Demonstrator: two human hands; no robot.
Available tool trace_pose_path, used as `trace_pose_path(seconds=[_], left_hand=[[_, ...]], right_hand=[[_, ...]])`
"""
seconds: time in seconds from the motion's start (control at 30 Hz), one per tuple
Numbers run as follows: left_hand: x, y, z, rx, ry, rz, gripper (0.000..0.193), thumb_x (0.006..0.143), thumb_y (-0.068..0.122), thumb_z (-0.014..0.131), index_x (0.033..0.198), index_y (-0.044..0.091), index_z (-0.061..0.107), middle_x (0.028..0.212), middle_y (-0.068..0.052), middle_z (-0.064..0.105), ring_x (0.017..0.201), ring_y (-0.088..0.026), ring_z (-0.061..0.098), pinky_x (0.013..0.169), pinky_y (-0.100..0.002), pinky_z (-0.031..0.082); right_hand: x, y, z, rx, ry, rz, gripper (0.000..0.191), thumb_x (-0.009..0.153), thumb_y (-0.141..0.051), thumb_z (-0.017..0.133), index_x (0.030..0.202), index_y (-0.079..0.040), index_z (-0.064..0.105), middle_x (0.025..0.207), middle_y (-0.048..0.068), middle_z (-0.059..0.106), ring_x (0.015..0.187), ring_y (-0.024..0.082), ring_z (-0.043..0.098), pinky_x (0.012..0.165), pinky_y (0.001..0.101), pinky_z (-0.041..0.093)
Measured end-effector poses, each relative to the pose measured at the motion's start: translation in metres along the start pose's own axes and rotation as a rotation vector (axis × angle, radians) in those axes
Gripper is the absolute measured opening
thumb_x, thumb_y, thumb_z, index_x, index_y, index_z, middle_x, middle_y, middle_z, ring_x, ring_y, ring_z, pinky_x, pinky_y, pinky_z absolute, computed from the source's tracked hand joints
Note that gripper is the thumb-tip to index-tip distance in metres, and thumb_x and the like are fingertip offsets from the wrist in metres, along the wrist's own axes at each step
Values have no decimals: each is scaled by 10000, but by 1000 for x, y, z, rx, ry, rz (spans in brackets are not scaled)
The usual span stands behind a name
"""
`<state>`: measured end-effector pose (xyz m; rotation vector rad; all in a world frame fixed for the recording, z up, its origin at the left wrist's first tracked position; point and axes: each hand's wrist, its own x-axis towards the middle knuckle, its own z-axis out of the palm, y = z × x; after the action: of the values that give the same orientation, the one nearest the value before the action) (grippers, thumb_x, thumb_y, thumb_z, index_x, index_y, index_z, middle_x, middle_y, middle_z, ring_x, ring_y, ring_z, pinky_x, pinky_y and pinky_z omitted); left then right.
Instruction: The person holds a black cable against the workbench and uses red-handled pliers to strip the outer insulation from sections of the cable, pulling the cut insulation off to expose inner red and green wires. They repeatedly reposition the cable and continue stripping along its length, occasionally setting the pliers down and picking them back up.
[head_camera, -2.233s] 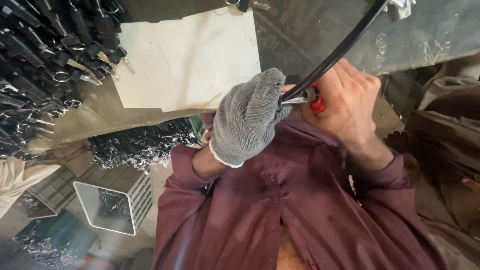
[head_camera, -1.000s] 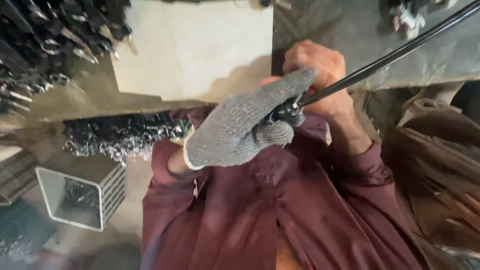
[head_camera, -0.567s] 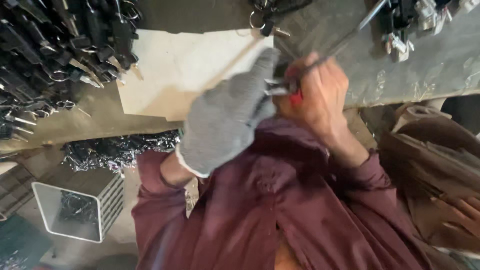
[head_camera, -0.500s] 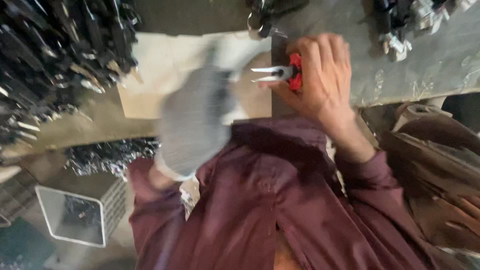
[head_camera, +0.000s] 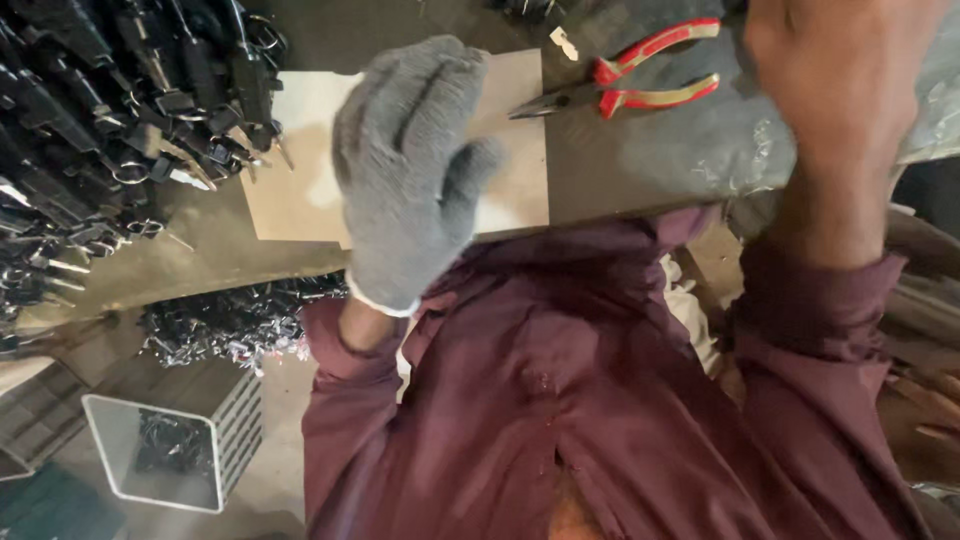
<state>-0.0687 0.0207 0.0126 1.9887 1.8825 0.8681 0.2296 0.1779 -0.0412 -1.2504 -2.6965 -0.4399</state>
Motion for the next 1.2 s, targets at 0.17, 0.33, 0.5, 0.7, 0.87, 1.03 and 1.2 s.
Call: trace_pose_path(seconds=[0.17, 0.33, 0.5, 0.7, 0.87, 1.03, 1.2], left_hand=[[17, 40, 14, -366, -31, 142, 597, 962, 438, 682, 1353, 8, 545, 1342, -165, 591, 1247, -389, 586, 1091, -489, 443], [10, 56, 14, -751, -383, -217, 219, 1029, 260, 659, 1094, 55, 698, 1001, -115, 715, 904, -296, 711, 802, -387, 551], [-23, 58, 27, -926, -489, -385, 138, 1013, 151, 606, 997, 53, 702, 736, -38, 631, 648, -224, 621, 648, -353, 511], [-54, 47, 61, -1064, -335, -75, 257, 1029, 111, 547, 1259, 4, 590, 981, -58, 636, 792, -162, 635, 720, -325, 525], [-64, 41, 64, -1358, -427, -277, 386, 1034, 101, 607, 1392, 5, 500, 1162, -60, 647, 935, -178, 638, 825, -320, 550], [-73, 19, 52, -1723, 29, -412, 320, 1063, 112, 612, 1339, -27, 531, 1106, -75, 659, 920, -182, 640, 814, -311, 543], [-93, 4, 42, -1859, 253, -366, 272, 1092, 122, 618, 1287, -59, 563, 1050, -91, 670, 906, -186, 643, 803, -302, 536]], right_hand=[[-10, -35, -78, 599, 319, -254, 89, 898, -22, 779, 975, -61, 798, 988, 74, 700, 940, 289, 659, 776, 405, 488], [-12, -84, -87, 1115, 373, 260, 159, 1081, -113, 715, 1186, -19, 642, 1144, 129, 636, 985, 223, 589, 830, 334, 480], [-15, -119, -78, 1896, 46, 573, 482, 1159, -411, 303, 1153, -3, 559, 1002, 131, 623, 952, 260, 614, 914, 373, 525], [-28, -101, -95, 2565, 137, 747, 413, 1227, -336, 413, 967, -32, 518, 604, -5, 393, 450, 118, 324, 492, 332, 378], [-28, -96, -120, 2380, 105, 574, 394, 1187, -372, 468, 968, -46, 505, 591, -1, 366, 436, 88, 262, 478, 295, 304], [-18, -112, -135, 1777, 92, 333, 287, 1086, -295, 614, 1080, -11, 577, 651, 29, 477, 495, 146, 391, 503, 309, 341], [-19, -122, -106, 1033, -66, -194, 179, 957, -133, 757, 969, -33, 609, 730, 69, 586, 613, 291, 601, 542, 409, 435]])
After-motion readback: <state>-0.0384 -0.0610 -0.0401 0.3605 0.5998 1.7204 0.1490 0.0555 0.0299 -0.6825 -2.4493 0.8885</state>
